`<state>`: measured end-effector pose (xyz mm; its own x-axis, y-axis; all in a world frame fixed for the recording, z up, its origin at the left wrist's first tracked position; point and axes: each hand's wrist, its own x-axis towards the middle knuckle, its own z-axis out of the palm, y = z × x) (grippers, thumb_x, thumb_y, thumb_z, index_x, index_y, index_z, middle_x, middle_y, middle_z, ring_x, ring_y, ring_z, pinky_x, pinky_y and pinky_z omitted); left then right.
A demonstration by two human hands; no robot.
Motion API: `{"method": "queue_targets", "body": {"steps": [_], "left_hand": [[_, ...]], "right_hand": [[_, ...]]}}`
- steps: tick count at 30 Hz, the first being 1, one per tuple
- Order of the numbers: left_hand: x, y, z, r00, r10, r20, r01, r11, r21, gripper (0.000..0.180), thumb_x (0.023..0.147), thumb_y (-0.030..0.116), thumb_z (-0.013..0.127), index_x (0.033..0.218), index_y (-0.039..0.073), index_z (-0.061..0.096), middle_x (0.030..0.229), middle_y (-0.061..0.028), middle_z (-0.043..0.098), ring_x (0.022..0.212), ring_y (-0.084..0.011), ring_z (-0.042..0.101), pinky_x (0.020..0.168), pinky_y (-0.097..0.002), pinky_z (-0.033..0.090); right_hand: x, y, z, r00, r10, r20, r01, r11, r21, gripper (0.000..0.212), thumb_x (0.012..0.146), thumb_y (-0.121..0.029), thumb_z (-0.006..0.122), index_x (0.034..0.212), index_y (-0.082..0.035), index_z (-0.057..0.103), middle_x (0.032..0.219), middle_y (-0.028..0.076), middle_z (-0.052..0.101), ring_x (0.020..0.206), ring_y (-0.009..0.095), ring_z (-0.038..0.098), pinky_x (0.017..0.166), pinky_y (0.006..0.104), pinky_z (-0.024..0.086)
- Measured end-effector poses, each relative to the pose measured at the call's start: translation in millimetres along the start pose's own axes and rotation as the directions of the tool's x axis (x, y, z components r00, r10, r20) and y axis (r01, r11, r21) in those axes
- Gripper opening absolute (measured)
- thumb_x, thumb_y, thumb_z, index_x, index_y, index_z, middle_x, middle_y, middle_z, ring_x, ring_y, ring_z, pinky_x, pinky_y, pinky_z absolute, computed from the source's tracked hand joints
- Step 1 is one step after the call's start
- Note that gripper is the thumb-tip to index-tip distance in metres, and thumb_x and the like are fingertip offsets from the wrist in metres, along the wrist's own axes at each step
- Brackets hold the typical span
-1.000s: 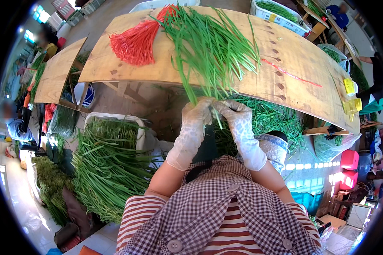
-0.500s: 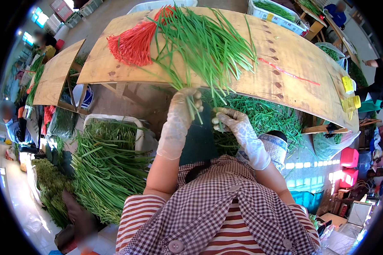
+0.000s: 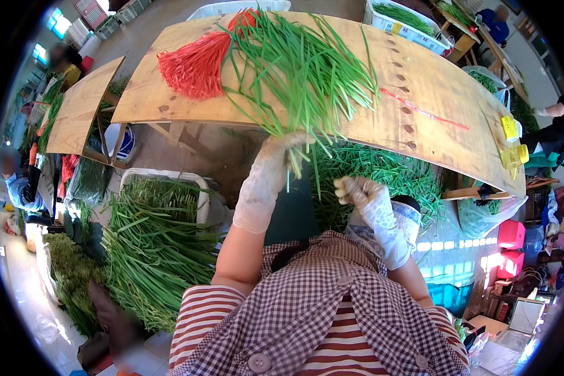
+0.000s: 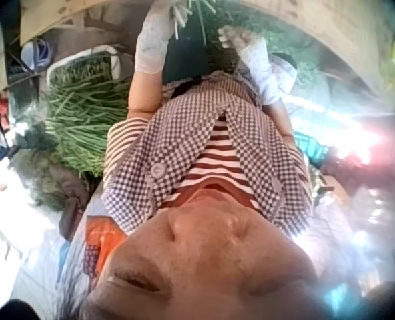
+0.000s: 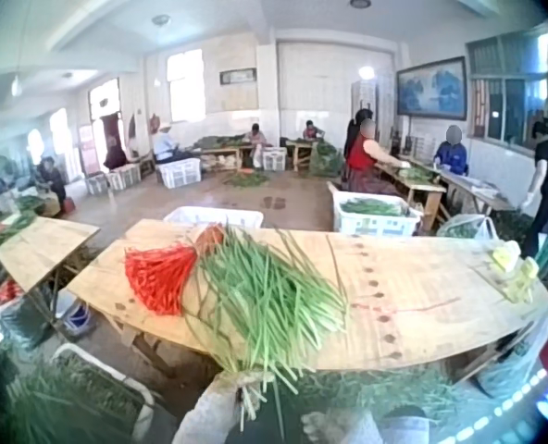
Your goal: The person gathers bunches of green chives from a wooden table, secures each bunch with a red elastic band, and places the completed bundles into a large bag.
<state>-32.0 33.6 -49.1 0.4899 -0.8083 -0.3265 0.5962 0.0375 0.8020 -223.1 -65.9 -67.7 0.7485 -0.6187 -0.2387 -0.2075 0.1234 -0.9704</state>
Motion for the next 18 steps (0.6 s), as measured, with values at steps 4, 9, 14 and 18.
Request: {"method": "queue_targets", "body": {"steps": [4,9,14,18], "left_hand": [[-18.4,-11.3,13.7,0.998,0.058,-0.016,-0.058,0.998,0.020,0.020,0.078,0.009,0.057,0.093,-0.004,0.059,0.079,-0.0084,0.061,0.070,-0.0132,0.055,0.055,-0.0246,0.046],[-16.0,-11.4,20.5,0.971,0.185,-0.154,-0.161,0.975,0.154,0.021,0.080,0.007,0.056,0.098,-0.005,0.054,0.082,-0.0085,0.058,0.066,-0.0159,0.056,0.065,-0.0283,0.050],[-13.8,10.5,2.6,0.976,0.044,-0.212,-0.103,0.956,-0.275,0.022,0.085,0.011,0.051,0.101,-0.003,0.050,0.069,-0.0030,0.051,0.056,-0.0143,0.051,0.065,-0.0352,0.052],[-1.8,2.7,-1.8,0.975,0.070,-0.212,-0.081,0.996,-0.043,0.019,0.083,0.016,0.057,0.095,0.001,0.055,0.058,0.0020,0.046,0.045,-0.0095,0.044,0.048,-0.0260,0.043]], "right_hand": [[10.3,-44.3,30.7,0.987,-0.123,0.102,0.118,0.992,0.051,0.032,0.082,-0.019,0.062,0.103,0.004,0.059,0.081,0.009,0.066,0.068,0.010,0.061,0.062,0.0213,0.050],[18.1,-33.2,43.2,0.985,-0.169,0.046,0.174,0.927,-0.332,0.019,0.080,-0.011,0.060,0.098,-0.005,0.063,0.077,0.009,0.066,0.064,0.011,0.063,0.059,0.0218,0.050],[4.6,-19.8,31.5,0.996,-0.088,-0.028,0.070,0.919,-0.388,0.017,0.081,-0.018,0.060,0.095,-0.007,0.063,0.076,0.006,0.064,0.064,0.015,0.062,0.059,0.0245,0.050],[31.3,1.4,29.0,0.972,-0.069,-0.227,-0.031,0.913,-0.408,0.025,0.083,-0.018,0.060,0.101,0.000,0.060,0.084,0.009,0.064,0.070,0.014,0.060,0.070,0.0205,0.046]]}}
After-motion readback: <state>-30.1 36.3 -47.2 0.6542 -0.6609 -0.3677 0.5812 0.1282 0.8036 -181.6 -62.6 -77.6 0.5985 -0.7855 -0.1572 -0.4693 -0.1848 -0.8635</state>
